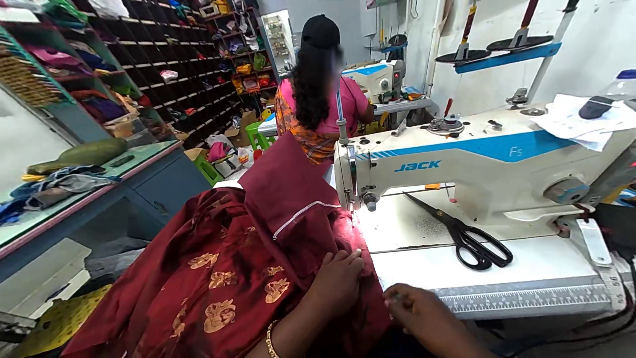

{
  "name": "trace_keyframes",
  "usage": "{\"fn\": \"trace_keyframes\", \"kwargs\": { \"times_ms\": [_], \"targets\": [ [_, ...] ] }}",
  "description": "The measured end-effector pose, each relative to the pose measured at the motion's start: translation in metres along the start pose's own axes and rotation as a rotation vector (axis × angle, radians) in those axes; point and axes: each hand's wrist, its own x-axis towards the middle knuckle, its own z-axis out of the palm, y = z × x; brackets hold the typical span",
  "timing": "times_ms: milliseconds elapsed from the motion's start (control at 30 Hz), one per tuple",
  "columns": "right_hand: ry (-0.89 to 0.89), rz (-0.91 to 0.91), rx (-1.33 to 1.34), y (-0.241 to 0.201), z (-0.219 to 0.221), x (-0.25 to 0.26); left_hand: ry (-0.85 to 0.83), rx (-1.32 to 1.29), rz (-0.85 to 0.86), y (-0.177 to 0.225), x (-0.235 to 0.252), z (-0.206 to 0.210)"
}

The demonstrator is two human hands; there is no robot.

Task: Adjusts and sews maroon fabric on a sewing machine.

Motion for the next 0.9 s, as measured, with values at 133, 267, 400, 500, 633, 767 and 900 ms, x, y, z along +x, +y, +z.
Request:
{"fn": "trace_keyframes", "kwargs": {
  "times_ms": [133,267,400,500,633,767,900],
  "targets": [
    [0.247,-0.245,-0.307,-0.002,-0.02,0.035,0.022,-0.005,0.027,-0.001,0.002,0.001],
    [0.127,-0.51,-0.504,-0.003,-0.031,0.079,0.071,0.001,0.044,0.0,0.004,0.007],
    [-0.015,-0.556,-0.608,-0.013,-0.038,0.099,0.187,0.009,0.089,-0.006,0.004,0.017],
    [-0.044,-0.593,-0.611,-0.014,-0.042,0.105,0.308,0.015,0.144,-0.013,0.007,0.027],
    [-0.09,-0.619,-0.621,-0.014,-0.049,0.112,0.291,0.01,0.171,-0.02,0.007,0.03],
    [-0.107,-0.617,-0.611,-0.015,-0.051,0.112,0.384,-0.009,0.264,-0.036,0.012,0.036],
    [-0.103,-0.574,-0.598,-0.014,-0.05,0.115,0.393,-0.037,0.288,-0.044,0.018,0.032]
  ]
}}
